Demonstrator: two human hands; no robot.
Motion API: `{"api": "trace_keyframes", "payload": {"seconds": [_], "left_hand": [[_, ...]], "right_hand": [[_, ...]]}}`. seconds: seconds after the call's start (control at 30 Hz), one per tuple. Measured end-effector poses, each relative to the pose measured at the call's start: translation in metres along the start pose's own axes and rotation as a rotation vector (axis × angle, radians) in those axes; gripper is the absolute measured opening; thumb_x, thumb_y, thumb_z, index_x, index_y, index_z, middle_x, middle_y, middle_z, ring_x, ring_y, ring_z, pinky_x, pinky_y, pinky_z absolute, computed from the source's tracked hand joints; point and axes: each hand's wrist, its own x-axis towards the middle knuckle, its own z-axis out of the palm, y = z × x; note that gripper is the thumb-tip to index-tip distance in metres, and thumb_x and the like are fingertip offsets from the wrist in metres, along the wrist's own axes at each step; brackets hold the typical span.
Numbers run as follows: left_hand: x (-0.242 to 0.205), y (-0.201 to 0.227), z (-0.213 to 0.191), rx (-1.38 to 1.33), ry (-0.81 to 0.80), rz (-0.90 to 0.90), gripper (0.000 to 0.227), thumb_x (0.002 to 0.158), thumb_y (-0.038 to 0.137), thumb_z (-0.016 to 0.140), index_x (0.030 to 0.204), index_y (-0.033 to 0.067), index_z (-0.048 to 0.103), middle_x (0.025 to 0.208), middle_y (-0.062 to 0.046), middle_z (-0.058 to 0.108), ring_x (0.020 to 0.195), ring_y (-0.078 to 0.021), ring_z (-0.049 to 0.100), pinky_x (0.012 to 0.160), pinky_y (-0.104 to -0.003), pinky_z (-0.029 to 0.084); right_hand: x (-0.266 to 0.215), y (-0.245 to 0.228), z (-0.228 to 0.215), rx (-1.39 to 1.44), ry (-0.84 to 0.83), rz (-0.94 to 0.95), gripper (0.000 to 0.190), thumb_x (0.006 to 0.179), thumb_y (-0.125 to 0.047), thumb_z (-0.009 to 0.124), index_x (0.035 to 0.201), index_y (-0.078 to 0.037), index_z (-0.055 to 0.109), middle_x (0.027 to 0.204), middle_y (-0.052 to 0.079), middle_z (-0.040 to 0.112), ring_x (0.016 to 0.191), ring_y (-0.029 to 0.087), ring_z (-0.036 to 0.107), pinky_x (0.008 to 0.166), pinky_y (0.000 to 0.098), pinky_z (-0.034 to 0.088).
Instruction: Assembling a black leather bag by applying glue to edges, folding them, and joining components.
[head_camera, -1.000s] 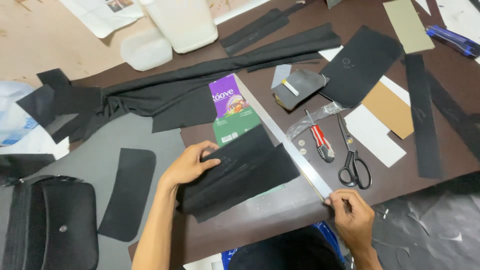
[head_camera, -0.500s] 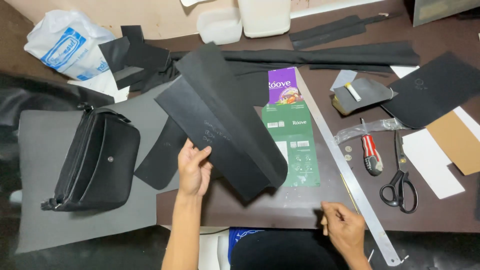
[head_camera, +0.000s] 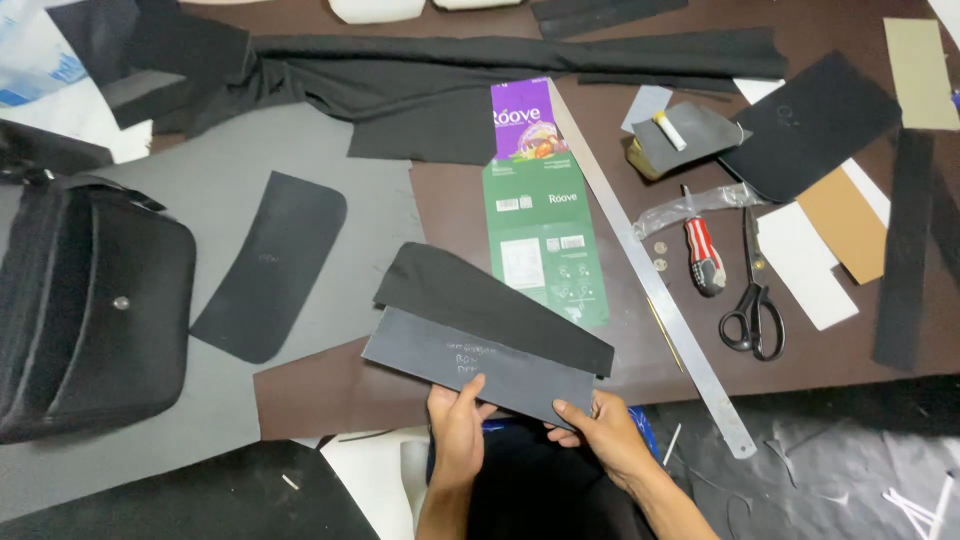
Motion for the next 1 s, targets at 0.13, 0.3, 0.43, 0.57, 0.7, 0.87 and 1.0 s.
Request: {"api": "trace_keyframes", "payload": {"seconds": [0.13, 0.3, 0.43, 0.57, 0.7, 0.87, 1.0], "left_hand": [[-0.008, -0.015, -0.021, 0.135, 0.070, -0.096, 0.039, 0.089, 0.006, 0.063, 0.128, 0.0119, 0.059, 0.120, -0.010, 0.073, 0.108, -0.0258, 0.070, 0.073, -0.044, 0.055], [-0.011, -0.006, -0.024, 0.125, 0.020, -0.048, 0.039, 0.091, 0.008, 0.063, 0.129, 0.0017, 0.059, 0.117, -0.016, 0.072, 0.105, -0.0303, 0.069, 0.073, -0.048, 0.058], [-0.001, 0.022, -0.014, 0.050, -0.194, 0.200, 0.041, 0.088, -0.001, 0.067, 0.127, -0.0093, 0.060, 0.120, -0.022, 0.071, 0.111, -0.0312, 0.068, 0.098, -0.043, 0.055], [-0.003, 0.081, -0.003, 0.331, -0.378, 0.519, 0.043, 0.089, 0.015, 0.073, 0.128, -0.0025, 0.066, 0.125, -0.014, 0.073, 0.117, -0.0243, 0.068, 0.104, -0.036, 0.054], [-0.027, 0.134, 0.011, 0.379, -0.589, 0.633, 0.046, 0.093, 0.008, 0.067, 0.136, -0.0018, 0.054, 0.131, -0.013, 0.066, 0.124, -0.0229, 0.063, 0.111, -0.035, 0.049], [-0.044, 0.154, 0.020, 0.562, -0.626, 0.658, 0.033, 0.093, 0.013, 0.067, 0.124, 0.0016, 0.063, 0.118, -0.008, 0.071, 0.114, -0.0193, 0.067, 0.106, -0.032, 0.052], [-0.060, 0.160, 0.029, 0.706, -0.712, 0.545, 0.037, 0.093, 0.013, 0.067, 0.129, 0.0029, 0.061, 0.117, -0.006, 0.074, 0.108, -0.0155, 0.070, 0.100, -0.029, 0.054]], "right_hand": [[-0.001, 0.024, -0.011, -0.024, -0.024, 0.029, 0.033, 0.090, -0.009, 0.072, 0.119, 0.007, 0.070, 0.104, 0.021, 0.078, 0.078, 0.031, 0.078, 0.067, 0.0330, 0.062], [0.000, 0.040, -0.031, -0.085, -0.171, -0.177, 0.027, 0.082, -0.016, 0.082, 0.097, 0.004, 0.072, 0.078, 0.015, 0.076, 0.069, 0.024, 0.074, 0.067, 0.0327, 0.055], [0.012, 0.055, -0.061, -0.252, -0.414, -0.237, 0.040, 0.075, -0.033, 0.090, 0.092, 0.001, 0.075, 0.077, 0.003, 0.066, 0.072, 0.011, 0.055, 0.064, 0.0261, 0.037], [-0.021, -0.002, -0.050, -0.509, -0.466, -0.099, 0.030, 0.078, -0.012, 0.090, 0.104, -0.001, 0.081, 0.098, 0.011, 0.092, 0.089, 0.011, 0.083, 0.081, 0.0215, 0.064], [-0.029, -0.022, -0.063, -0.471, -0.192, -0.369, 0.021, 0.080, -0.010, 0.087, 0.098, -0.001, 0.081, 0.080, 0.007, 0.081, 0.073, 0.013, 0.071, 0.073, 0.0253, 0.055], [-0.050, -0.059, -0.049, -0.293, 0.068, -0.738, 0.032, 0.076, -0.003, 0.083, 0.106, 0.002, 0.072, 0.090, 0.012, 0.077, 0.084, 0.018, 0.072, 0.084, 0.0290, 0.059], [-0.066, -0.107, -0.035, -0.460, 0.131, -1.266, 0.057, 0.079, -0.018, 0.080, 0.128, 0.003, 0.059, 0.124, 0.018, 0.068, 0.117, 0.026, 0.065, 0.109, 0.0357, 0.052]]}}
